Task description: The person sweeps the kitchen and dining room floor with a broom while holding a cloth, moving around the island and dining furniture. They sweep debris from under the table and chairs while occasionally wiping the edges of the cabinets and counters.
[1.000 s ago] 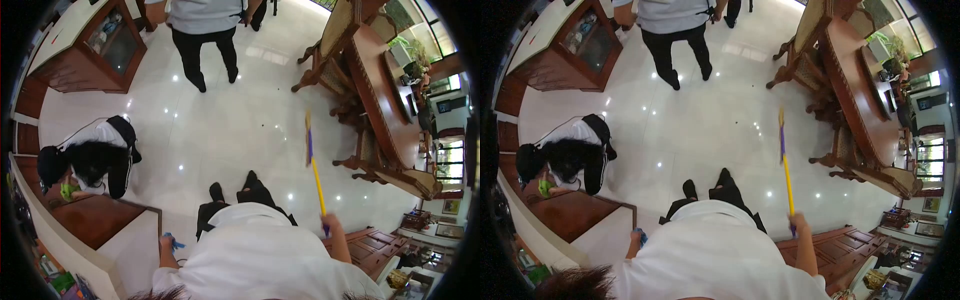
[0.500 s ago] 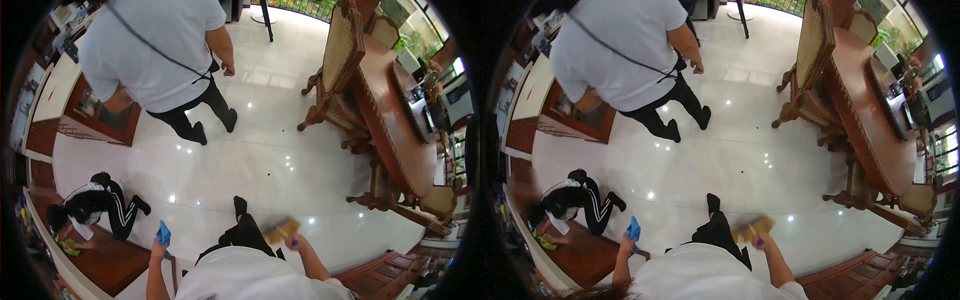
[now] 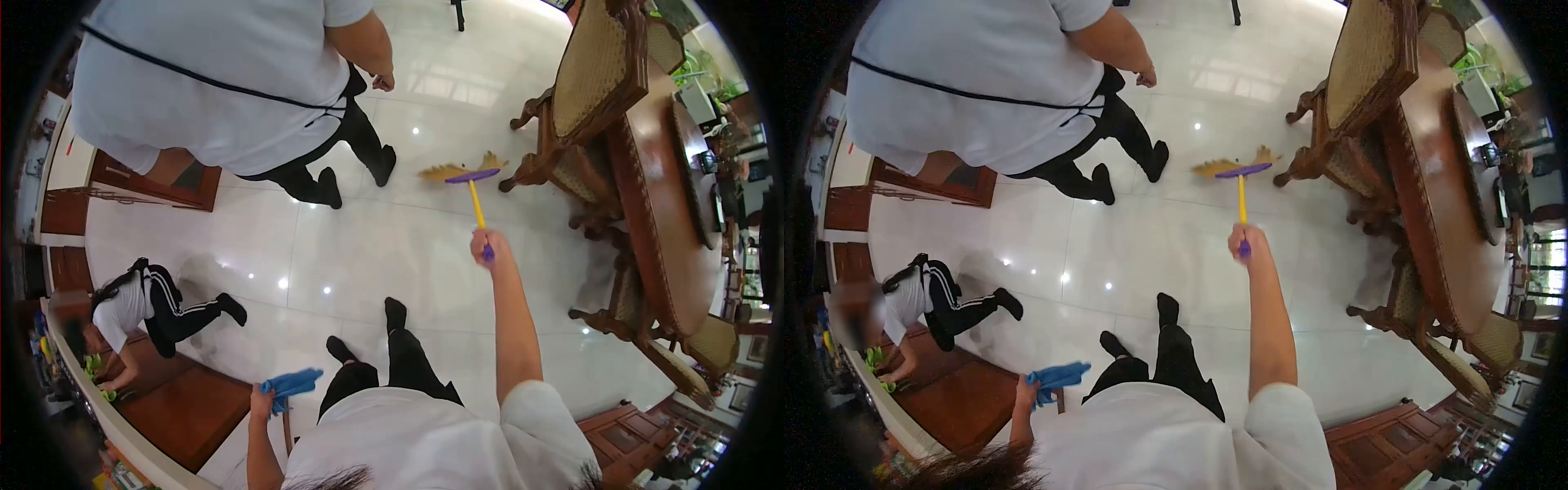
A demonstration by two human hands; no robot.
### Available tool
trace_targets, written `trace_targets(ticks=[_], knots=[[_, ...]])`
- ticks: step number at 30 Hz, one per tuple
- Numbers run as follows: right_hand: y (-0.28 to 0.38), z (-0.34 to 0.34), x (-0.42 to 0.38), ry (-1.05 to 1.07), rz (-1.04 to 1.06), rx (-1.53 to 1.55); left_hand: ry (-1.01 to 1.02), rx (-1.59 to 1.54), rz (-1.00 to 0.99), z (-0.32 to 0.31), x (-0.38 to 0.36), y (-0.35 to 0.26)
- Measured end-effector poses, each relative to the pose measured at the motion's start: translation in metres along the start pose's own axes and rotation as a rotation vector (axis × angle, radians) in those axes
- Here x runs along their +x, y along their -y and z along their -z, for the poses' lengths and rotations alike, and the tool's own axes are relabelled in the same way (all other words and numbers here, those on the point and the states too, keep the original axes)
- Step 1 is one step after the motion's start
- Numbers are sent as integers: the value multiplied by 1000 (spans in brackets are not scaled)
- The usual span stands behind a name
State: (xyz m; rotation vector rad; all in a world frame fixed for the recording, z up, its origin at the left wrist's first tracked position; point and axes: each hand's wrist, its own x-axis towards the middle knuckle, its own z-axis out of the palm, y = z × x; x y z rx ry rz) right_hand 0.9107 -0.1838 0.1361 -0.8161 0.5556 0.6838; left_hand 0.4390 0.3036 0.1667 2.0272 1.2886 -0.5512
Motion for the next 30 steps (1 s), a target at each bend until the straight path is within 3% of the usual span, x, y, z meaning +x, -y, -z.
trace_targets(ticks=[3, 5, 6, 9, 10, 11, 14, 16, 17, 18, 19, 20, 22, 24, 27, 29, 30], knots=[[-49, -18, -94, -163, -185, -22, 55, -116, -18, -11, 16, 75], [-91, -42, -181, -95, -77, -245, 66, -48, -36, -4, 10, 76], [-91, -70, -214, -206, -379, -193, 71, 27, -37, -1, 8, 78], [-113, -94, -274, -200, -578, -153, 83, -85, 69, 6, 18, 98], [-118, -103, -280, -118, -728, -256, 72, -41, 101, 12, 18, 94], [-126, -109, -281, -32, -885, -360, 30, -48, 10, 15, 18, 92], [-189, -99, -228, 125, -909, -768, 16, -101, 41, 29, 24, 96], [-237, -111, -177, 214, -801, -811, -49, -81, 15, 33, 31, 117], [-262, -98, -138, 206, -887, -871, -76, -102, 16, 38, 29, 122], [-256, -125, -116, 274, -890, -1065, -84, -101, 18, 46, 25, 124], [-261, -115, -82, 223, -942, -903, -88, -95, 13, 56, 17, 127], [-241, -151, -80, 272, -712, -1143, -91, -92, 28, 63, 9, 134], [-220, -114, -14, 33, -756, -1239, -111, -171, 97, 71, -6, 151], [-180, -119, 18, -79, -530, -1350, -111, -216, 198, 74, -21, 172], [-142, -133, 58, -235, -455, -1598, -127, -368, 313, 58, -46, 231], [-152, -132, 73, -256, -271, -1678, -191, -244, 299, 40, -68, 259], [-173, -128, 79, -235, -62, -1792, -172, -87, 394, 32, -73, 272]])
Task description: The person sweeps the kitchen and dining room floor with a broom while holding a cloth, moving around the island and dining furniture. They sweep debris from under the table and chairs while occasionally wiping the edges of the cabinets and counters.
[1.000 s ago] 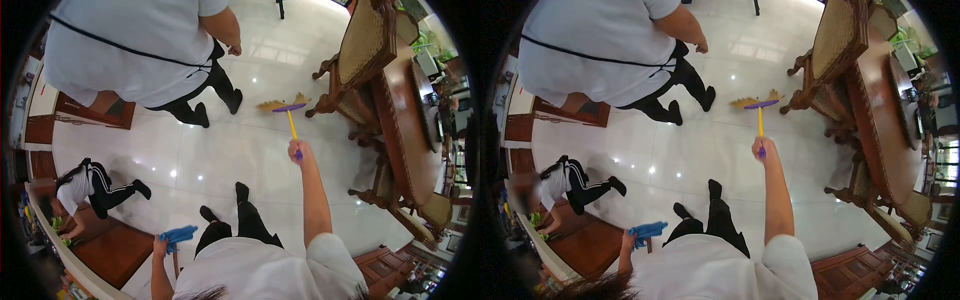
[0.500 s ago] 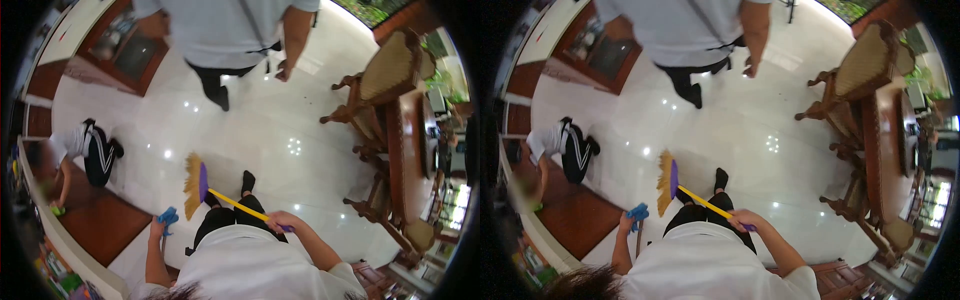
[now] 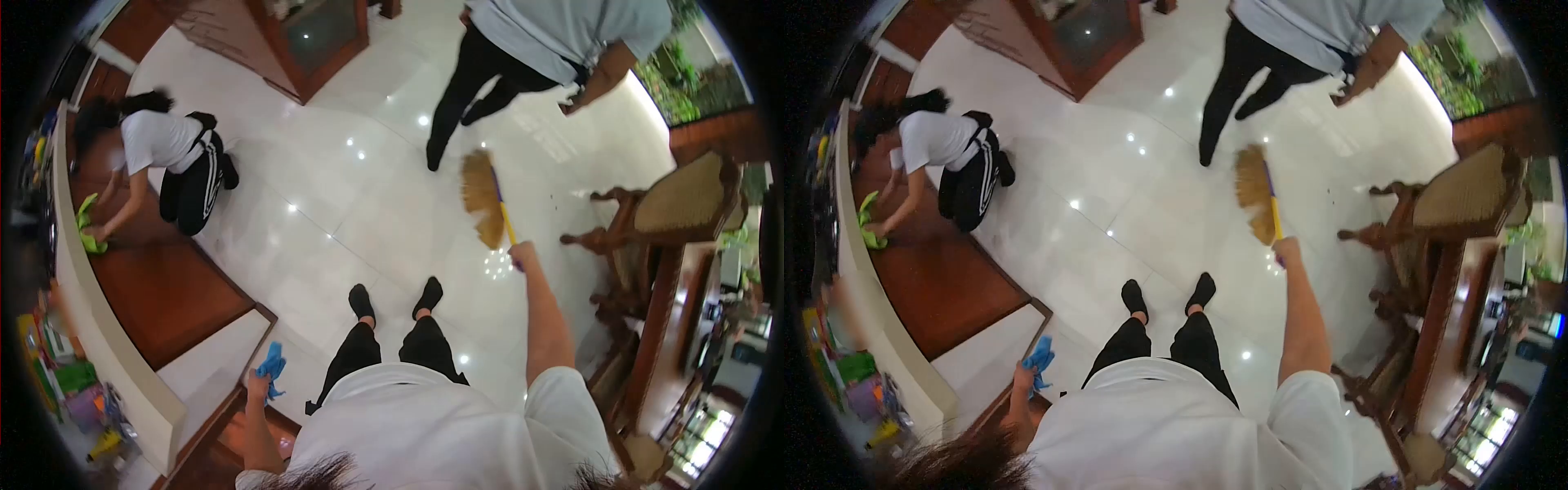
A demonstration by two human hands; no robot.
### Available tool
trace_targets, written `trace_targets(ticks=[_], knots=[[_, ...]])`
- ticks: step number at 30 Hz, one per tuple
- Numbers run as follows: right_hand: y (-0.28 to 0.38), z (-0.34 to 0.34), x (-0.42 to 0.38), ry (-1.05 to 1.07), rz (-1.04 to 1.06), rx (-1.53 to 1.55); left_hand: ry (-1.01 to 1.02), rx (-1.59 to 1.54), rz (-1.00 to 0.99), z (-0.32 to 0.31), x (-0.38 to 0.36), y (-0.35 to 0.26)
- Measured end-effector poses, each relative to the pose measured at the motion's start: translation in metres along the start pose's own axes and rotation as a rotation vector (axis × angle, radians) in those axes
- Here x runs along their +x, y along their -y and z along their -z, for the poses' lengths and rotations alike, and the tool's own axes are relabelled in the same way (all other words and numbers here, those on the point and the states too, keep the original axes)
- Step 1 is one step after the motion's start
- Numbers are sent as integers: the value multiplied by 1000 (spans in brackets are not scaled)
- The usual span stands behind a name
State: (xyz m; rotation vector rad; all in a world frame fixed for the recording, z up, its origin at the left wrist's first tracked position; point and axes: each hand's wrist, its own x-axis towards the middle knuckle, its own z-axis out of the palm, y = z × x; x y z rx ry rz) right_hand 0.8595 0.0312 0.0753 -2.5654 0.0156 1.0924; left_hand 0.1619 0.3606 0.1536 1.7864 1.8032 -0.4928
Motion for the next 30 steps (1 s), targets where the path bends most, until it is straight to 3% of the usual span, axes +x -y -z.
trace_targets(ticks=[1, 3, 4, 5, 9, 11, 13, 16, 18, 19, 20, 21, 23, 27, 30], knots=[[7, -20, -6, -142, 146, -81, -8, -37, 15, -13, 0, 21], [53, -46, -60, -114, -27, 188, 88, -191, 133, -29, -4, 60], [63, -46, -89, -13, 35, 310, 75, -270, 121, -17, -23, 47], [116, -26, -161, 29, -38, 200, 61, -301, 138, -23, -24, 57], [206, 48, -302, 381, -6, -217, 126, -487, 310, -43, -21, 94], [248, 61, -337, 461, 17, -329, 157, -605, 391, -57, -12, 105], [284, 54, -347, 677, 66, -457, 193, -497, 314, -61, -3, 109], [320, -3, -318, 907, 205, -658, 189, -529, 318, -55, 11, 81], [331, -67, -275, 1062, 541, -734, 177, -463, 265, -32, 27, 49], [331, -111, -244, 1194, 449, -736, 168, -404, 216, -19, 33, 32], [339, -151, -221, 1308, 554, -703, 167, -392, 215, -11, 41, 21], [354, -178, -216, 1343, 218, -428, 122, -420, 188, 2, 51, 7], [325, -277, -154, 1424, -332, 137, 64, -428, 159, 26, 69, -21], [382, -312, -69, 1402, -511, 216, -116, -235, 135, 77, 80, -77], [435, -292, 54, 1540, -621, 510, -110, -346, 260, 55, 98, -49]])
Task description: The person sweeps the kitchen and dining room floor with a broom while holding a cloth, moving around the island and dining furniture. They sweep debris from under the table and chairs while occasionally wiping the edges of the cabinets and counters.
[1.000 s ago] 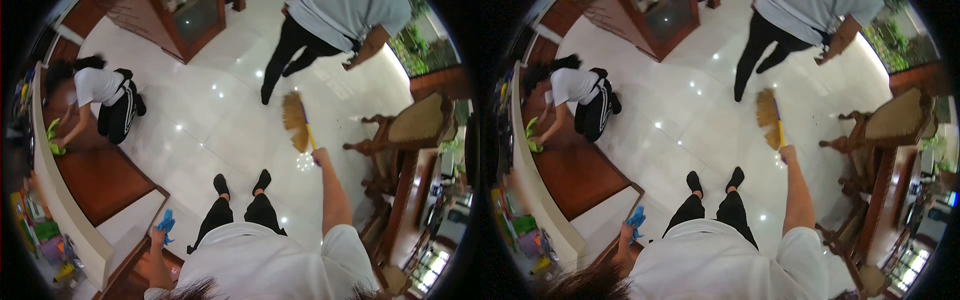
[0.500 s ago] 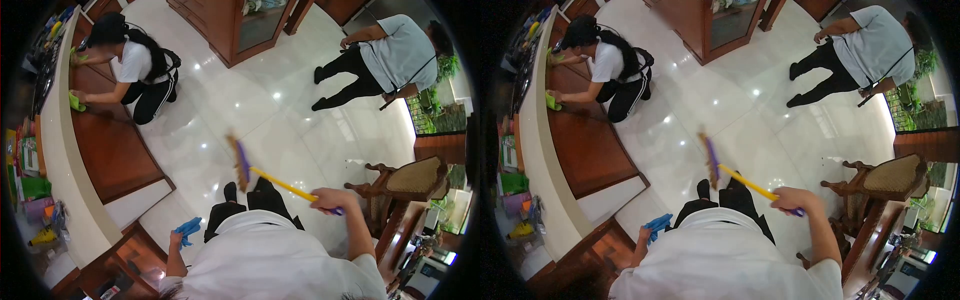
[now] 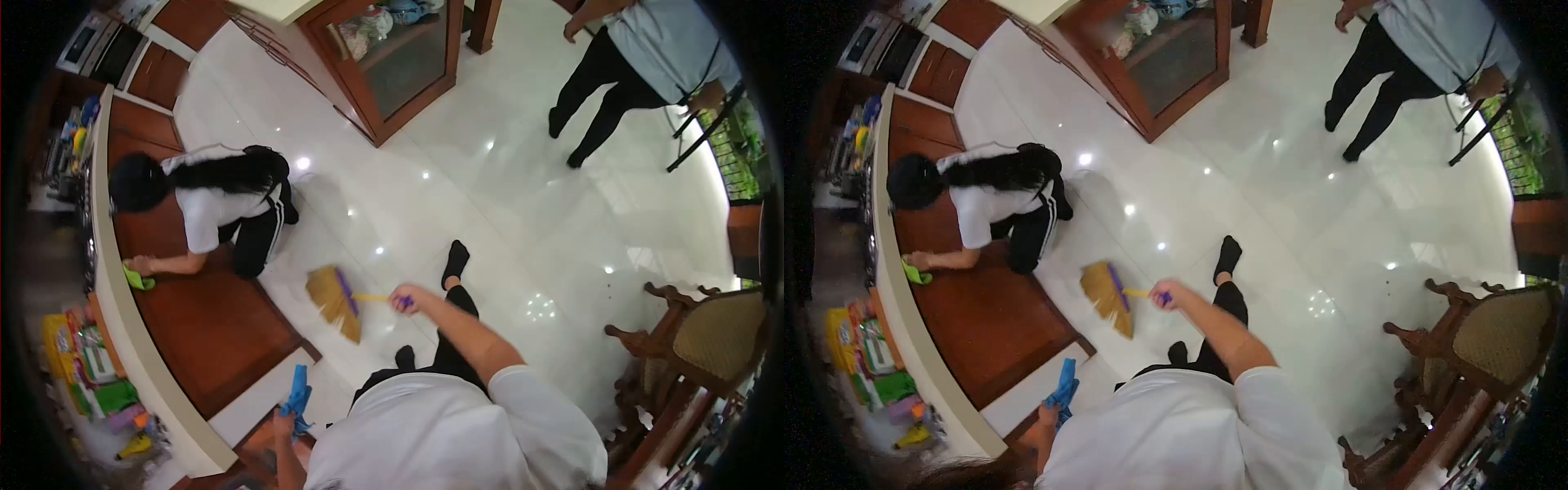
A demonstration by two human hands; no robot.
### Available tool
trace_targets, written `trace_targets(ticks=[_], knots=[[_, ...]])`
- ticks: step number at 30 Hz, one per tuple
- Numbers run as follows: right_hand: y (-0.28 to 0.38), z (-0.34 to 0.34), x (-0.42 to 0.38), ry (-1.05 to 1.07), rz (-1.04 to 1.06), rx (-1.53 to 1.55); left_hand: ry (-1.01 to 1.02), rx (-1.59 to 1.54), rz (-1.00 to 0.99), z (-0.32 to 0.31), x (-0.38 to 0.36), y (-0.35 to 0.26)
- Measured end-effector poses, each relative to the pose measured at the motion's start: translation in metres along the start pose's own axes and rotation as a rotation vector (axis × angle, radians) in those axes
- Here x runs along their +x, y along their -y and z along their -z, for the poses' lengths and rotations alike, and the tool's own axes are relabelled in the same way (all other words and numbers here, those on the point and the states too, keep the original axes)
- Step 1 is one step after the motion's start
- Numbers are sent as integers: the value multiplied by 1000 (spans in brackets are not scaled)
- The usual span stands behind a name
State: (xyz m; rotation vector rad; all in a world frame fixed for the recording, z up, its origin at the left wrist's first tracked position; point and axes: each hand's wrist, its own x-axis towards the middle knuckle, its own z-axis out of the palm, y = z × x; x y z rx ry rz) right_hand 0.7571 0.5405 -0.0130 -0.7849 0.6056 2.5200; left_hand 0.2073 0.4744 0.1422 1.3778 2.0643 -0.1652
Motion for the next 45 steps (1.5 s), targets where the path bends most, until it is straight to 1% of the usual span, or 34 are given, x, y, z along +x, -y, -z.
trace_targets(ticks=[1, 2, 3, 4, 5, 6, 7, 8, 9, 10, 11, 13, 16, 18, 20, 21, 23, 25, 26, 28, 30, 31, 32, 33, 34, 35, 36, 37, 38, 39, 41, 42, 44, 45], knots=[[48, 22, -23, 28, 19, 46, 76, 71, -22, 5, -6, -29], [84, 31, -56, 74, 128, 186, 150, 140, -50, 10, -11, -56], [127, 39, -93, 59, 134, 264, 267, 378, -110, 18, -23, -105], [167, 65, -117, 162, 177, 481, 266, 386, 25, 13, -18, -120], [200, 76, -157, 157, 325, 499, 271, 409, 24, 15, -20, -158], [232, 81, -203, 201, 326, 523, 201, 390, 64, 13, -29, -207], [261, 90, -238, 183, 394, 535, 132, 371, 106, 14, -37, -260], [287, 95, -270, 182, 443, 554, 198, 335, 125, 14, -33, -297], [311, 108, -291, 81, 537, 400, 209, 357, 124, 10, -22, -310], [330, 114, -309, 48, 596, 434, 184, 209, 77, 4, -7, -321], [340, 118, -328, 42, 598, 459, 162, 61, 32, -1, 3, -331], [349, 133, -359, 62, 649, 640, 190, 8, 14, -8, 17, -372], [307, 180, -392, 136, 784, 673, 246, -64, -6, -14, 26, -441], [254, 226, -411, 135, 954, 608, 282, -83, -24, -23, 37, -461], [195, 256, -450, -54, 1033, 534, 234, -195, -97, -29, 49, -464], [169, 265, -473, -130, 1016, 529, 248, -202, -121, -29, 60, -460], [127, 277, -515, -344, 992, 621, 257, 74, -132, -32, 84, -454], [107, 284, -544, -620, 990, 634, 301, 92, -199, -36, 77, -474], [103, 283, -544, -620, 1005, 647, 321, 155, -263, -34, 75, -480], [102, 267, -535, -1238, 1067, 147, 346, 233, -342, -29, 77, -480], [135, 336, -472, -1761, 811, -197, 394, 220, -361, -29, 92, -472], [125, 262, -458, -1850, 1086, 75, 404, 228, -377, -28, 91, -475], [120, 239, -430, -1870, 1083, -99, 388, 289, -411, -26, 80, -486], [122, 235, -387, -1888, 1051, -69, 372, 358, -441, -17, 75, -490], [102, 178, -361, -2124, 1261, -203, 380, 382, -448, -12, 81, -482], [82, 124, -348, -1891, 1107, -205, 396, 289, -486, -15, 92, -474], [58, 75, -335, -1551, 1173, -100, 415, 195, -521, -12, 100, -467], [34, 13, -332, -1276, 1228, 73, 426, 206, -533, -10, 103, -467], [12, -25, -319, -1149, 1194, 78, 397, 236, -511, -11, 102, -465], [0, -46, -302, -980, 1226, -10, 368, 265, -488, -10, 102, -463], [-22, -100, -304, -615, 1116, 161, 372, 330, -487, -5, 105, -462], [-19, -96, -296, -620, 1124, 168, 365, 383, -478, -7, 106, -460], [-9, -69, -267, -419, 1067, 344, 376, 393, -510, -6, 106, -459], [-4, -53, -257, -414, 1065, 350, 382, 398, -531, -6, 107, -458]])
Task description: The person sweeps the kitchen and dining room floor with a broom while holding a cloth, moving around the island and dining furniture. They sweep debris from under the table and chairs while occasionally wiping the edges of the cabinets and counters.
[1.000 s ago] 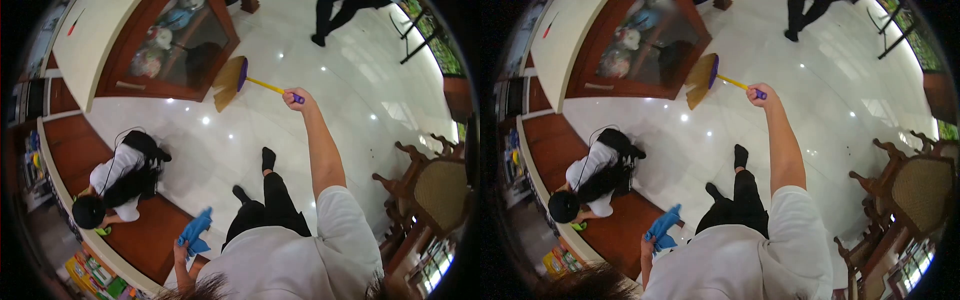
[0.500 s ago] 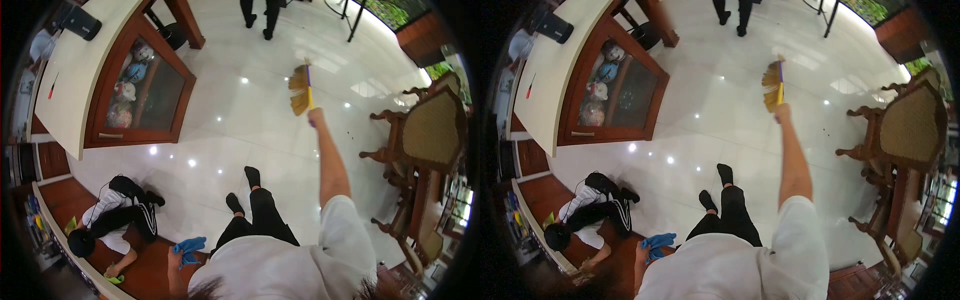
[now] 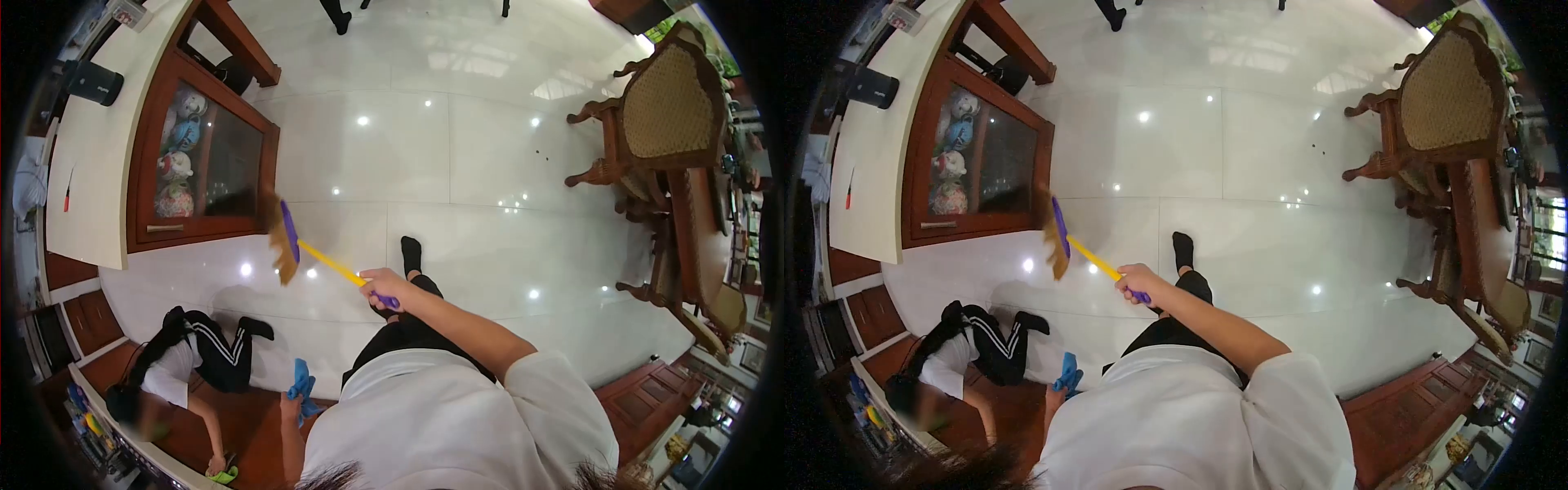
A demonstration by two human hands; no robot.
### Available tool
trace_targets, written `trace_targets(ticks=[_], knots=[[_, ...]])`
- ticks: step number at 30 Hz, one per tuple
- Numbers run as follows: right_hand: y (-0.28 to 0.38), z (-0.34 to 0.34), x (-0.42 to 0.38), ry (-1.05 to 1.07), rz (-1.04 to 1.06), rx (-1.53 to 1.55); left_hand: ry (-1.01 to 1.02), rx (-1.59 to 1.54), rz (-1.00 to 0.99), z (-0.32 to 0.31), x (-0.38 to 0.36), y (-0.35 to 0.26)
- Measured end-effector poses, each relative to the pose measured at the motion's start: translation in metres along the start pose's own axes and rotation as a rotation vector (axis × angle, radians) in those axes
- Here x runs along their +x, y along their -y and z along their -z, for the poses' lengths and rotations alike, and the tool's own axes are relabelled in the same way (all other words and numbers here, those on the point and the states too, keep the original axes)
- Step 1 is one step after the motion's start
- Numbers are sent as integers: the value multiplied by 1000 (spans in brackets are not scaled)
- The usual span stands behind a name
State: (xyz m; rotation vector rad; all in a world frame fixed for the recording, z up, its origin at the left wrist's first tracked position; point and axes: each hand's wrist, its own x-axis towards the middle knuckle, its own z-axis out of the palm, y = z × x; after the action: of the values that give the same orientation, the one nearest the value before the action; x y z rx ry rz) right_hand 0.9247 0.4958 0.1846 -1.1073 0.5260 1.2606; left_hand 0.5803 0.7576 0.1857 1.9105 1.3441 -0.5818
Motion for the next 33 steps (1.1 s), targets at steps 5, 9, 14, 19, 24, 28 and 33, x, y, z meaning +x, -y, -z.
trace_targets(ticks=[5, 9, 14, 19, 24, 28, 33], knots=[[-8, 122, 90, 214, -238, -32, 37, 115, 8, 7, 28, 20], [101, 262, 24, -175, -217, -251, -1, 139, -16, 9, 34, -16], [232, 353, 16, -615, -219, -582, -3, -196, 181, -8, 26, -84], [219, 371, 132, -1083, 403, -1023, -33, -160, -42, -24, 46, -108], [163, 234, 72, -905, 385, -857, 20, -197, -72, -13, 89, -135], [166, 97, -69, -335, 108, -406, 13, -139, -125, -5, 135, -127], [178, 48, -74, 18, -293, -191, 14, -319, -26, 12, 170, -111]])
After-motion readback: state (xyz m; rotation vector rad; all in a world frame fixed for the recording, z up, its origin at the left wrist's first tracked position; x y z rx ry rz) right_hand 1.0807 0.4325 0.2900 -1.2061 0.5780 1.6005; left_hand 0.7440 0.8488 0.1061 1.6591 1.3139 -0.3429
